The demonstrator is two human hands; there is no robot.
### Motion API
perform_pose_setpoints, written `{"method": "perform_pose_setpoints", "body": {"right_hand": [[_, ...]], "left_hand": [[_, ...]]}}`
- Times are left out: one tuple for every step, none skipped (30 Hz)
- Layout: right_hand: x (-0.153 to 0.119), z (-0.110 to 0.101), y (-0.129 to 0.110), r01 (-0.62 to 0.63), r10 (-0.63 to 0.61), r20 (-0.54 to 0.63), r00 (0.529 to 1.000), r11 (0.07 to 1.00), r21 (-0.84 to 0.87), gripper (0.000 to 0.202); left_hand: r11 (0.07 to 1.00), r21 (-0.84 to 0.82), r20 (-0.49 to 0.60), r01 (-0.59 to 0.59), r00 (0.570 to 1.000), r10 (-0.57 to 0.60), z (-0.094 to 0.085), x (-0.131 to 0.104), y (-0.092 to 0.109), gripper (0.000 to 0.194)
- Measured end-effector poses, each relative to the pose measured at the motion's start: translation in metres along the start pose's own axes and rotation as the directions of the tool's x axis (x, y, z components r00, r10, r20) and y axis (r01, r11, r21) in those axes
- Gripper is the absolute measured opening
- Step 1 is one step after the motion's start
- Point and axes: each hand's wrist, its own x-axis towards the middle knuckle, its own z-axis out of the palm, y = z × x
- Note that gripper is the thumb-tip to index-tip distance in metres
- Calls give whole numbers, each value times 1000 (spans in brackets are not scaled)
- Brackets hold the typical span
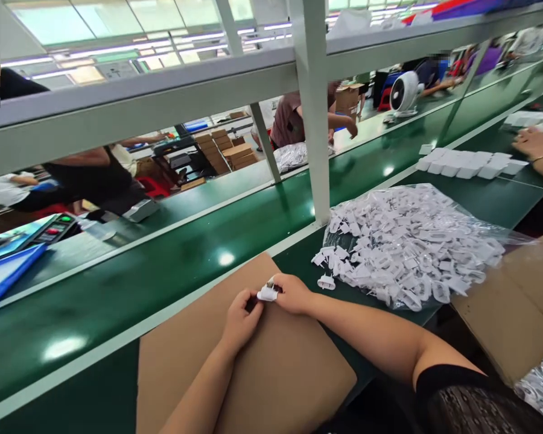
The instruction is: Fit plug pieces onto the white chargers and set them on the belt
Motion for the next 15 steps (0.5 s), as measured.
{"method": "perform_pose_setpoints", "body": {"right_hand": [[1, 0, 1, 0, 0, 6, 1000, 1000, 14, 13], [1, 0, 1, 0, -1, 11, 1000, 1000, 20, 14], [1, 0, 1, 2, -3, 14, 1000, 1000, 18, 15], [1, 0, 0, 4, -4, 17, 1000, 1000, 7, 16], [1, -1, -2, 4, -4, 16, 1000, 1000, -13, 15], [0, -1, -3, 4, -3, 18, 1000, 999, -40, 15], [-1, -2, -5, 2, -1, 22, 1000, 998, -70, 14], [-3, -2, -7, -2, 5, 29, 1000, 995, -100, 12], [-4, -2, -8, 0, 6, 47, 999, 992, -130, 12], [-4, -1, -8, -1, 11, 67, 998, 988, -156, 10], [-4, -1, -7, 4, 12, 90, 996, 984, -177, 8], [-2, 0, -4, 18, 5, 114, 993, 980, -198, 9], [0, 1, -1, 25, -1, 114, 994, 977, -214, 12], [1, 2, 2, 37, -13, 111, 994, 974, -222, 14], [3, 2, 5, 41, -17, 106, 994, 973, -226, 17]], "left_hand": [[1000, 5, -1, 8, 1000, -8, 0, 0, 0, 26], [1000, 9, -4, 15, 1000, -15, 0, 0, 1, 26], [1000, 10, -7, 19, 1000, -19, 0, 1, 2, 26], [1000, 11, -9, 22, 1000, -22, 0, 1, 3, 26], [1000, 12, -9, 23, 1000, -23, -1, 0, 4, 27], [1000, 12, -7, 24, 1000, -24, -1, -1, 5, 29], [1000, 14, -1, 27, 1000, -27, -2, -2, 6, 31], [999, 15, 4, 34, 999, -34, -3, -4, 6, 33], [999, 19, 4, 46, 999, -46, -5, -5, 5, 36], [997, 26, 10, 67, 998, -68, -6, -6, 2, 40], [995, 28, -6, 93, 996, -93, -6, -5, -2, 43], [992, 35, -5, 122, 992, -122, -7, -4, -7, 47], [987, 44, 6, 156, 988, -156, -7, -2, -13, 50], [982, 44, 10, 184, 983, -185, -8, 1, -18, 53], [978, 45, 15, 205, 978, -206, -8, 4, -23, 55]]}}
